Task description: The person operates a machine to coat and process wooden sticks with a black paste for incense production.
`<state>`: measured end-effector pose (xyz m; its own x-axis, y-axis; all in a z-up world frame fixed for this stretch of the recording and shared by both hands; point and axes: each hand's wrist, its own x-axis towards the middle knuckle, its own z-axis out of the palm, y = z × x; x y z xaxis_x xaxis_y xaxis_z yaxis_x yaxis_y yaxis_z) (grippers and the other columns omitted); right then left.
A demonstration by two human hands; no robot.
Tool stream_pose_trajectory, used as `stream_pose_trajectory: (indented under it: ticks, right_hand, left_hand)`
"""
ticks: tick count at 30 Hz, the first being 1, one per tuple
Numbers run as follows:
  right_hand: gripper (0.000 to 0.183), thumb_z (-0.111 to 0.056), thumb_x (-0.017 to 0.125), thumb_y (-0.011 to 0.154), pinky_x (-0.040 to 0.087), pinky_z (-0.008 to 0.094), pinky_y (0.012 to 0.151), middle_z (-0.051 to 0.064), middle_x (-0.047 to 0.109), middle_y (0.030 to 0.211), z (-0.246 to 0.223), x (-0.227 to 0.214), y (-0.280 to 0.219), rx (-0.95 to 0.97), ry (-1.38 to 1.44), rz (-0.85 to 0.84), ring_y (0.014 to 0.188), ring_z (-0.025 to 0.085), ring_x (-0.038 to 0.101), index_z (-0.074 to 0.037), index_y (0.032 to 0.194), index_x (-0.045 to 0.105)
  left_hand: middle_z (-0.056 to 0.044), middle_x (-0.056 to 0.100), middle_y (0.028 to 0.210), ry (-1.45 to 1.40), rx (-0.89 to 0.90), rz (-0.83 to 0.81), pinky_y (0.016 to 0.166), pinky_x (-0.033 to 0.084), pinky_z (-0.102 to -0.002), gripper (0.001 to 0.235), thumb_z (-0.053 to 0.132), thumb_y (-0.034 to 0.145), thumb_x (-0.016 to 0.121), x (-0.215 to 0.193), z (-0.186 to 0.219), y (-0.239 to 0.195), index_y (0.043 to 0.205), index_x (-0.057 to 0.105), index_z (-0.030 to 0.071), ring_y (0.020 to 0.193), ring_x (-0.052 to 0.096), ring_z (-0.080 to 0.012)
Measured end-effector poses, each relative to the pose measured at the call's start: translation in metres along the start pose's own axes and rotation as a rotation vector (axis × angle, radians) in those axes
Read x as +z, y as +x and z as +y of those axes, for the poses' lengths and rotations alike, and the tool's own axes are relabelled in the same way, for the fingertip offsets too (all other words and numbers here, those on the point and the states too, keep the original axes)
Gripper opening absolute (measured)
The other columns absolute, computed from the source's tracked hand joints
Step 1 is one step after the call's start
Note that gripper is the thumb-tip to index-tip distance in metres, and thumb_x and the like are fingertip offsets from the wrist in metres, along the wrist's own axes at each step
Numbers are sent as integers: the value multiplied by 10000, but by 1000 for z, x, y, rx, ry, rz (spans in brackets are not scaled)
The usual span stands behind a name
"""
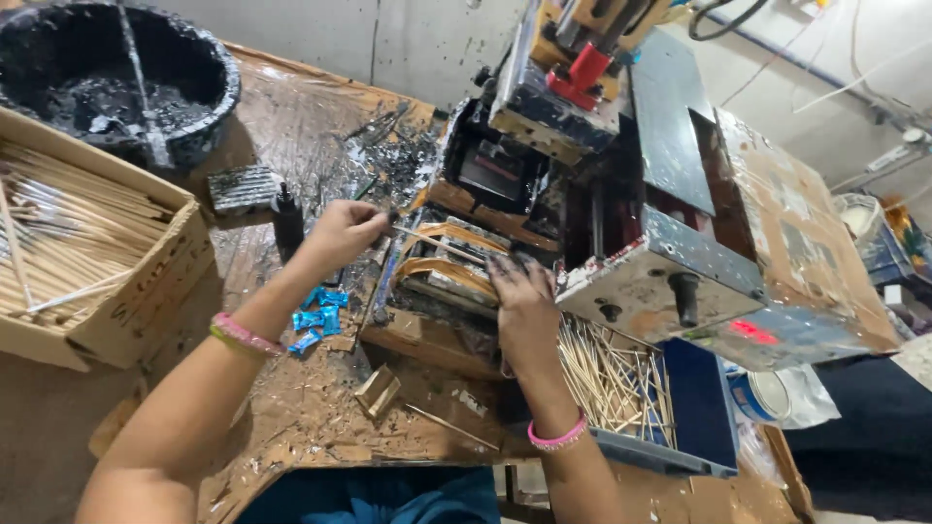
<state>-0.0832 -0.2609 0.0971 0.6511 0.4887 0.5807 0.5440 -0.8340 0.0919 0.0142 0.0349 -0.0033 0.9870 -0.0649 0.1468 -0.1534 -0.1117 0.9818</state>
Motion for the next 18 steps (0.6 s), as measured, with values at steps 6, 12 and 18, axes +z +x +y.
stream_pose_trajectory:
  ticks: [6, 12, 18]
  right_hand:
    - [346, -99, 602, 915, 493, 415, 999, 155, 665, 1305, 18, 16, -39, 399, 126, -181, 1163, 345, 620, -70, 1245, 702]
    - [334, -60, 562, 932, 522, 444, 989, 169, 683, 1294, 9, 4, -18, 46, 174, 87, 1162, 379, 636, -46, 1239, 693]
    - [275, -184, 688, 957, 530, 484, 775, 180, 701, 1056, 25, 2, -14, 197, -47, -169, 931, 393, 672, -94, 1210, 746]
  left_hand:
    - [31, 565, 703, -71, 69, 31, 563, 382, -272, 343, 221, 1054, 596, 39, -19, 6, 857, 681, -48, 660, 455, -46]
    - [-124, 642, 745, 27, 141, 114, 637, 486, -407, 301, 244, 1010, 559, 43, -28, 16, 971, 688, -25, 694, 533, -154]
    - [-180, 670, 783, 232, 266, 131, 665, 493, -418, 326, 273, 1022, 548, 10, -8, -3, 960, 669, -23, 678, 622, -240]
